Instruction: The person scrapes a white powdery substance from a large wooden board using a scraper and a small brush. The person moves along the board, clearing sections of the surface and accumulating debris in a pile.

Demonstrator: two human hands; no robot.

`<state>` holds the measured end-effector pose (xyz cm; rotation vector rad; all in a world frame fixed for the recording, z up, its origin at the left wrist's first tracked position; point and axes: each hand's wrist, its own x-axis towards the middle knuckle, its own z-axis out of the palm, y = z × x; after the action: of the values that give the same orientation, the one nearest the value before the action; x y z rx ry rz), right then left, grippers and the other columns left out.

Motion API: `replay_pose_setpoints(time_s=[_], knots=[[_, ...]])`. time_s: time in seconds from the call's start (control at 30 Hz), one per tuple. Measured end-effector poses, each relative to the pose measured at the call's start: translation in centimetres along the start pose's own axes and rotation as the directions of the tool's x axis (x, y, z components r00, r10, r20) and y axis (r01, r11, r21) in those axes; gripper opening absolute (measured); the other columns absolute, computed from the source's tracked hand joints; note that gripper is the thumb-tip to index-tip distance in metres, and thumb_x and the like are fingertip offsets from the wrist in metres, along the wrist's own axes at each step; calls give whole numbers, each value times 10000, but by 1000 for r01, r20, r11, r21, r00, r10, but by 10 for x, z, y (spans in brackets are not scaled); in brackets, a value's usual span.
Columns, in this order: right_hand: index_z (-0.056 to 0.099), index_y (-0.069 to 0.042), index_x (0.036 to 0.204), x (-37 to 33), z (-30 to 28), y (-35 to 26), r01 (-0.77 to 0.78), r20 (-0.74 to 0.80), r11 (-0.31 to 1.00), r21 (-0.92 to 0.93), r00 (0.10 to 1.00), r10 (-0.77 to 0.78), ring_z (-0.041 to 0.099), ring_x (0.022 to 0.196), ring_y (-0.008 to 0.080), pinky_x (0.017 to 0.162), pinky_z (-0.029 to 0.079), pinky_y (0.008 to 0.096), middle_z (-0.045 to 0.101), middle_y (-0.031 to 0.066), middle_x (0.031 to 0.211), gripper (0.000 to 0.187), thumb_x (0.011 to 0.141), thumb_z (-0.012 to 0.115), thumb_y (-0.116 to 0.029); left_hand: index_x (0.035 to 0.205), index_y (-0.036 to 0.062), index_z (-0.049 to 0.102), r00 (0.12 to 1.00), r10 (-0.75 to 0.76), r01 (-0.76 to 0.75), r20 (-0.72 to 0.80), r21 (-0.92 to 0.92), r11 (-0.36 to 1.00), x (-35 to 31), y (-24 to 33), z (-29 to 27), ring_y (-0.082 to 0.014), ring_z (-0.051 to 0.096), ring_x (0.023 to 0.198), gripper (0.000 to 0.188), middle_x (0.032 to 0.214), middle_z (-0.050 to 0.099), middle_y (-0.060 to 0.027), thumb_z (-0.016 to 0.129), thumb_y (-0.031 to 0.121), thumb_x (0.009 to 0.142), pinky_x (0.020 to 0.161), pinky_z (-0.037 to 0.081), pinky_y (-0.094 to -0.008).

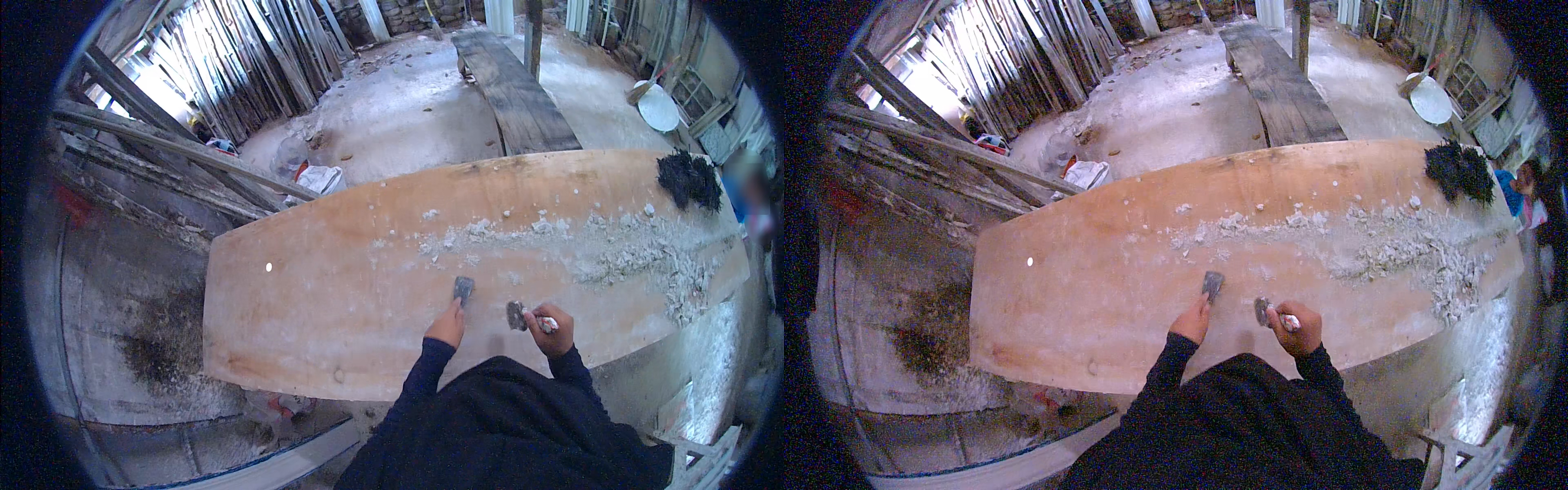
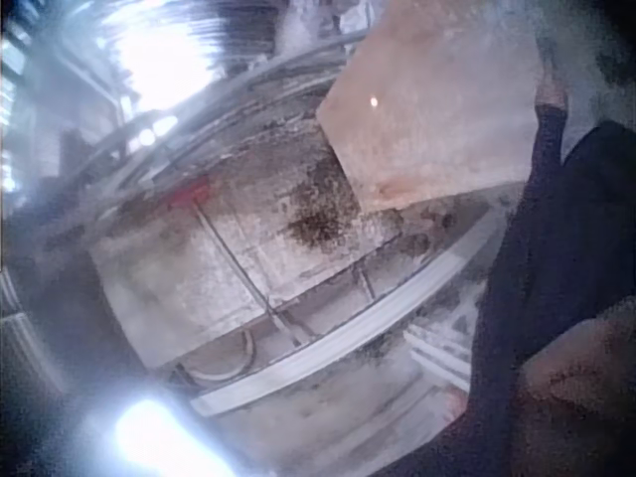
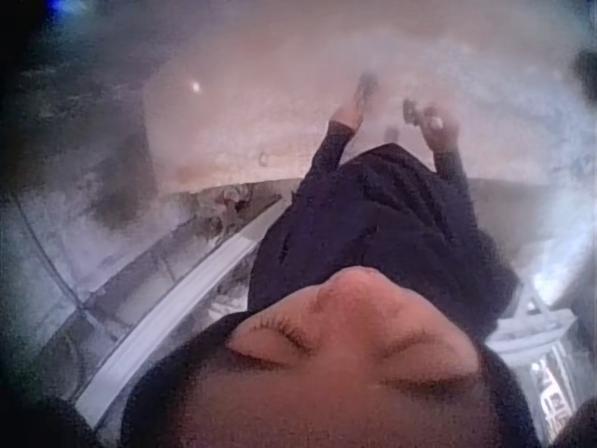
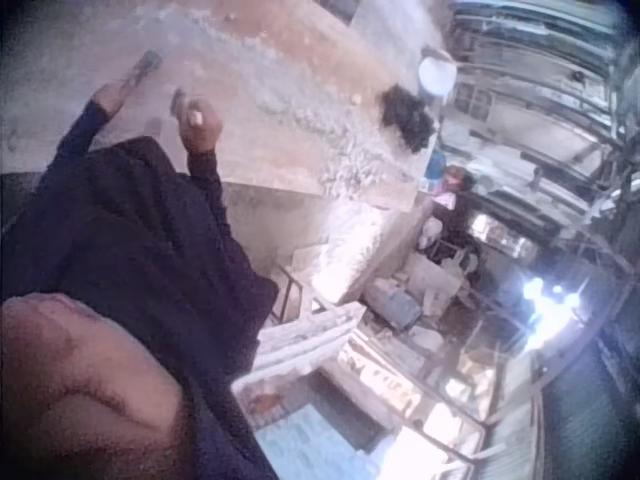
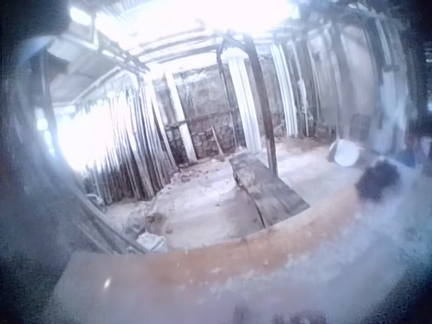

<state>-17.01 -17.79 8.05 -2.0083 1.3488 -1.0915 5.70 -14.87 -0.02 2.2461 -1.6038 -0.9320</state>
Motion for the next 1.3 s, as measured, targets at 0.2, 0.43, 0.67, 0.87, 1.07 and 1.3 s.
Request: replay_pose_setpoints(time_s=[0.2, 0.43, 0.67, 0.87, 1.07, 1.3], knots=[[564, -65, 648, -5, -3, 15, -27, -22, 999, -39, 999, 26, 585, 556, 249, 494, 444, 315, 576, 98, 606, 172, 746, 663, -166, 1286, 236, 371, 989, -133, 130, -60, -50, 990, -3, -36, -16, -416, 580, 787, 414, 861, 595, -252, 332, 366, 895, 697, 451, -514], [556, -65, 641, 7, 8, 1, -2, 23, 1000, 24, 1000, 1, 584, 552, 252, 488, 441, 318, 573, 99, 601, 187, 756, 658, -171, 1272, 225, 398, 990, -52, 47, -134, -38, 998, 60, -43, -36, -409, 579, 820, 411, 894, 601, -231, 324, 369, 894, 740, 453, -489], [554, -67, 637, -1, 4, 5, -9, 5, 1000, -27, 1000, 9, 586, 547, 248, 493, 447, 314, 577, 90, 600, 194, 754, 659, -181, 1263, 242, 410, 997, -75, 74, -35, -6, 997, 16, -40, -24, -405, 579, 848, 403, 913, 603, -226, 336, 371, 888, 758, 450, -491], [563, -64, 645, 0, 8, 4, -22, -4, 999, 26, 1000, 23, 593, 550, 237, 498, 451, 313, 585, 85, 601, 178, 756, 657, -166, 1265, 240, 407, 990, -130, 132, -61, 19, 991, 66, -27, -34, -398, 581, 858, 404, 930, 602, -223, 344, 360, 885, 770, 446, -497], [571, -60, 656, 0, 14, 2, 3, -10, 999, 41, 1000, -2, 590, 560, 255, 502, 451, 312, 581, 95, 611, 163, 738, 670, -160, 1254, 187, 425, 987, -77, 72, -142, -38, 997, 110, -20, -48, -384, 564, 919, 415, 1003, 583, -219, 347, 357, 884, 804, 436, -478], [565, -60, 652, -16, -11, 12, -64, -24, 998, -22, 998, 63, 591, 568, 260, 507, 454, 317, 587, 103, 631, 155, 736, 665, -145, 1260, 209, 415, 991, -111, 111, -69, 4, 994, 34, -34, -31, -396, 572, 878, 417, 945, 597, -227, 346, 375, 884, 765, 443, -490]])
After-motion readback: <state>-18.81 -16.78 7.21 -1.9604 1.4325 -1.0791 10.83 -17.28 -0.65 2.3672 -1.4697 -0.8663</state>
